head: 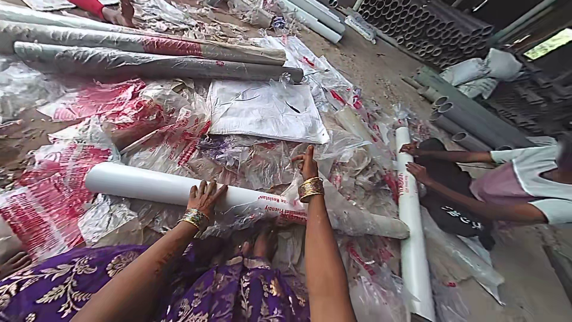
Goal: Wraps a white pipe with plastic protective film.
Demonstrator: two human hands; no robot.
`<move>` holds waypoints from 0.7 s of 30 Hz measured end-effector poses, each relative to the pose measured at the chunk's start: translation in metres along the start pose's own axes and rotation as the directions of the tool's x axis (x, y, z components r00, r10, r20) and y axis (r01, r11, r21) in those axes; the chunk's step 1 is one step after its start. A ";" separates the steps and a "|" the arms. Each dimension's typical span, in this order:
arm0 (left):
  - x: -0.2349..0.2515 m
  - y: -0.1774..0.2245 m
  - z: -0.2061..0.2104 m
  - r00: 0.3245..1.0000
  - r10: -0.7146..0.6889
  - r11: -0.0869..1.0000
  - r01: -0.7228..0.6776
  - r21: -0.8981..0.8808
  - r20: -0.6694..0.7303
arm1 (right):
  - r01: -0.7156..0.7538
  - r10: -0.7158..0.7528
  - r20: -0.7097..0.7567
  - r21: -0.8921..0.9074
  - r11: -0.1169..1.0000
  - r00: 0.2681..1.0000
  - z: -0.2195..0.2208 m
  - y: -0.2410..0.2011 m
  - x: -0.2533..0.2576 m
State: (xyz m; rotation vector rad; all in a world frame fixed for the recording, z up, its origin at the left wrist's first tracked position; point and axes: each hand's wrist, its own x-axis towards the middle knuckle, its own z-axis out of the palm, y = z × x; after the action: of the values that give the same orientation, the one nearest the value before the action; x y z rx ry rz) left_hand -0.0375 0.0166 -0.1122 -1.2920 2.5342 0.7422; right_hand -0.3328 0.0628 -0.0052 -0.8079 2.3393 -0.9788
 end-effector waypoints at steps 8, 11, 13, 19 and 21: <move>0.022 -0.025 0.030 0.954 0.135 0.988 -0.149 -0.031 -0.269 | -0.330 0.262 -0.201 -0.579 0.746 0.944 -0.108 0.099 0.023; 0.023 -0.020 0.026 0.969 0.108 0.994 -0.111 -0.001 -0.220 | -0.537 0.438 -0.317 -0.395 0.746 0.841 -0.126 0.179 0.010; 0.023 -0.014 0.020 0.989 0.056 0.998 -0.051 0.041 -0.138 | -0.639 0.557 -0.431 -0.060 0.767 0.710 -0.128 0.220 -0.001; 0.031 -0.009 0.040 0.959 0.168 0.985 -0.156 0.069 -0.230 | -0.563 0.759 -0.442 0.509 0.651 0.478 -0.097 0.249 -0.027; 0.030 -0.005 0.035 0.977 0.139 0.990 -0.130 0.063 -0.164 | -0.622 0.694 -0.513 0.341 0.705 0.505 -0.093 0.248 -0.025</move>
State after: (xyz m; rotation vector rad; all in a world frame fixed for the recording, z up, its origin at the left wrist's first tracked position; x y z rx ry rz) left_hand -0.0533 0.0109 -0.1554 -1.2242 2.7791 0.6113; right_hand -0.4548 0.2649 -0.1274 0.5891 2.7074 -1.0779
